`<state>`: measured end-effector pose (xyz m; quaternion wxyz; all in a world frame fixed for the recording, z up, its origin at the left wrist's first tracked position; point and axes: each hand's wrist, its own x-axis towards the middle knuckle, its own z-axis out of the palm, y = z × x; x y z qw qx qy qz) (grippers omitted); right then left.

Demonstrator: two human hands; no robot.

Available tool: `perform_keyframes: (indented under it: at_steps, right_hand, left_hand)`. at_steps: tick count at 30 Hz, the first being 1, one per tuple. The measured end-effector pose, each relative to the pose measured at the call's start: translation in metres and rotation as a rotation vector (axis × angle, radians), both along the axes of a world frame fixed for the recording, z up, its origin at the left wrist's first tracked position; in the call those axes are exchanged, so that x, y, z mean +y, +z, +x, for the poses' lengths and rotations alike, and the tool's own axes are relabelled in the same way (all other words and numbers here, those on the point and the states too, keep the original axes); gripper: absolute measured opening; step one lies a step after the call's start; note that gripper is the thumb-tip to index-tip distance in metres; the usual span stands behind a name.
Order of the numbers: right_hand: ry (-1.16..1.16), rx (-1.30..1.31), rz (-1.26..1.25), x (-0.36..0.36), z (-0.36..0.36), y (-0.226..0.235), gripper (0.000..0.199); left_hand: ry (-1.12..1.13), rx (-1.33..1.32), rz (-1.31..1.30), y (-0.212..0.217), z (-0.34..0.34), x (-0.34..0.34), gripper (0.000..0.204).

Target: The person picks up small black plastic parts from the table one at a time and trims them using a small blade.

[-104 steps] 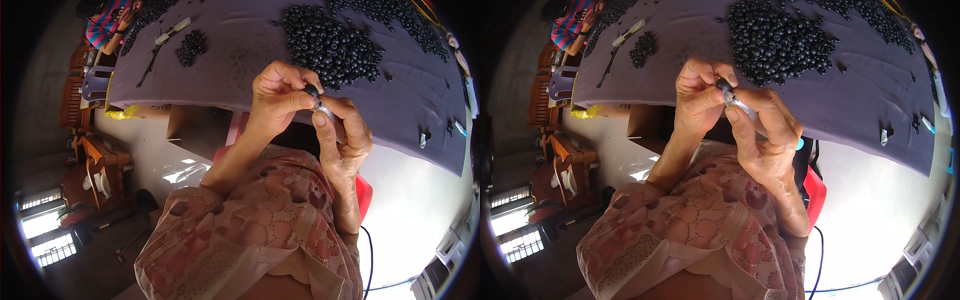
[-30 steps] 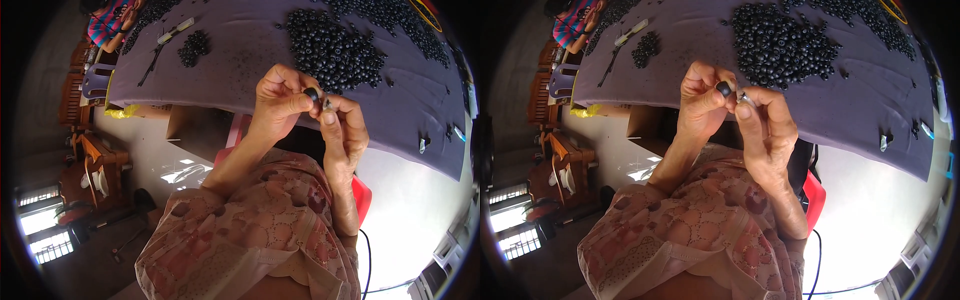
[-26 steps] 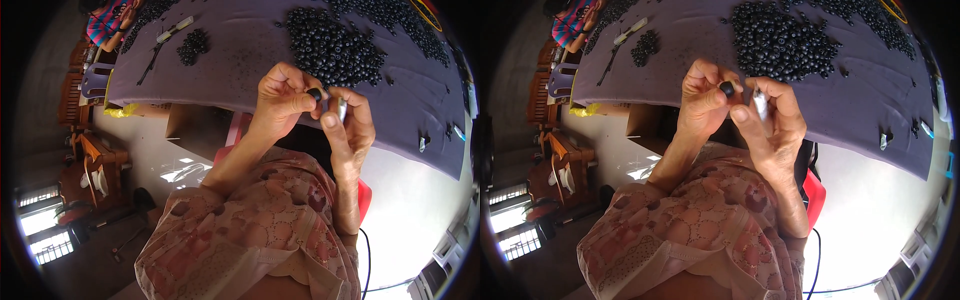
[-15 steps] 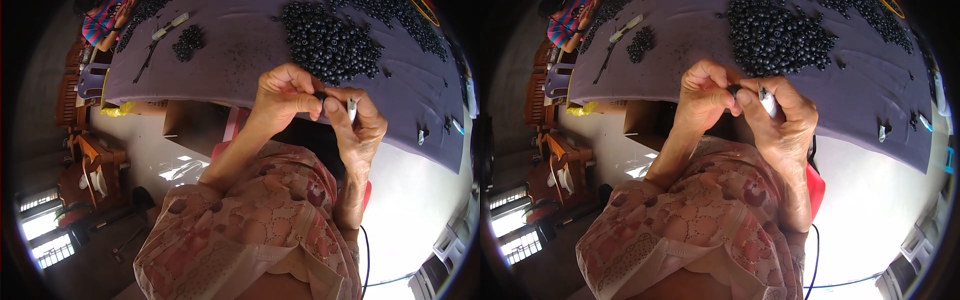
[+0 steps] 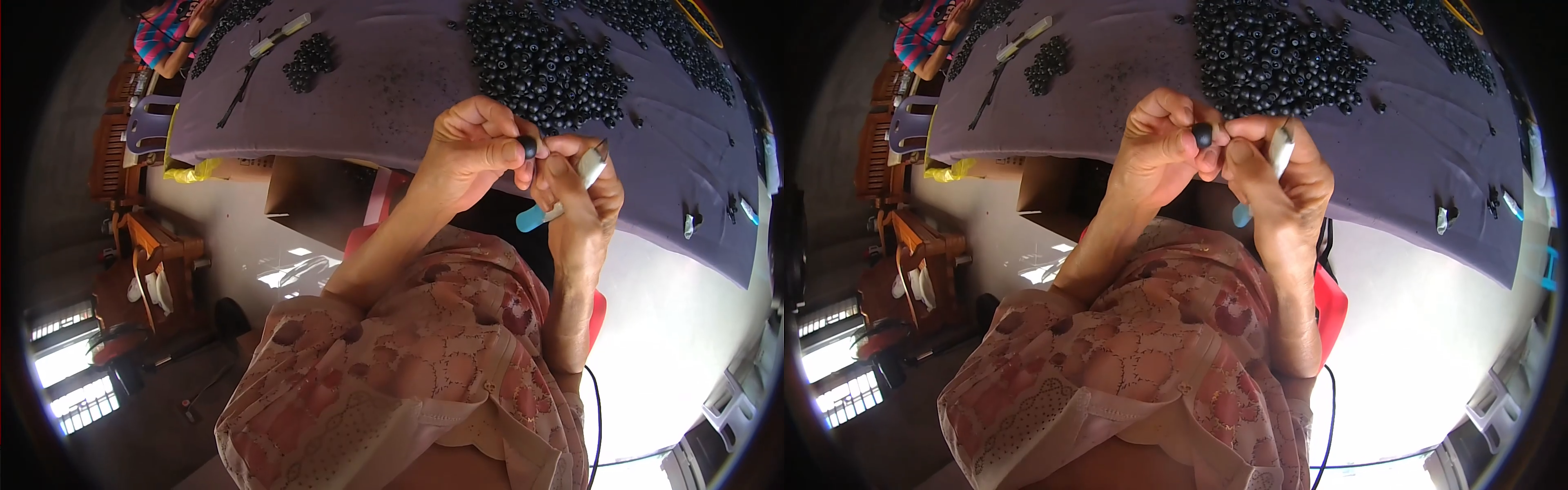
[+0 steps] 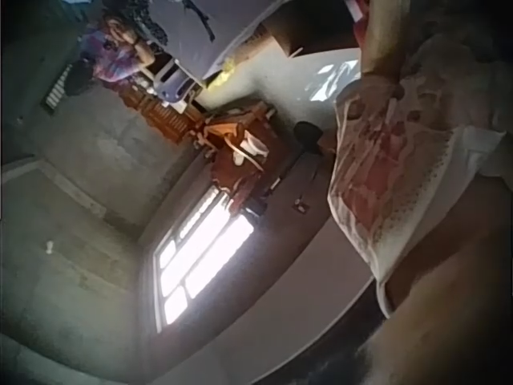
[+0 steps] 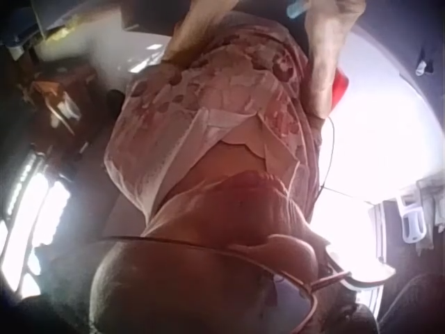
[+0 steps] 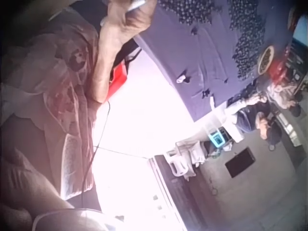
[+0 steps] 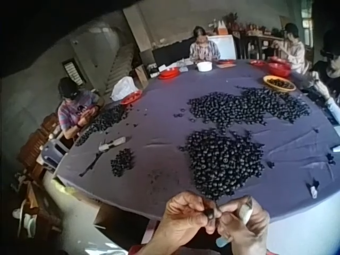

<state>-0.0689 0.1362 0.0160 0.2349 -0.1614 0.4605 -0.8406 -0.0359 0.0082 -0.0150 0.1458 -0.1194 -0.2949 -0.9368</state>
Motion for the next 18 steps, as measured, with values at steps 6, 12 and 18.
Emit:
perform_keyframes:
  at_steps: [6,12,18]
  right_hand:
    - [-0.158,0.353,0.027,-0.0061,0.0081,0.0016,0.013]
    - [-0.264,0.712,0.242,-0.0041,0.0022,0.0013,0.019]
    - [-0.315,0.831,0.27,-0.0032,-0.0002,-0.0043,0.018]
  left_hand:
    - [0.001,-0.024,-0.044,-0.0044,0.0022,-0.0048,0.014]
    - [0.003,-0.08,-0.06,-0.0011,0.0036,-0.0024,0.014]
    - [-0.02,-0.094,-0.019,-0.0009,0.0043,0.0,0.012]
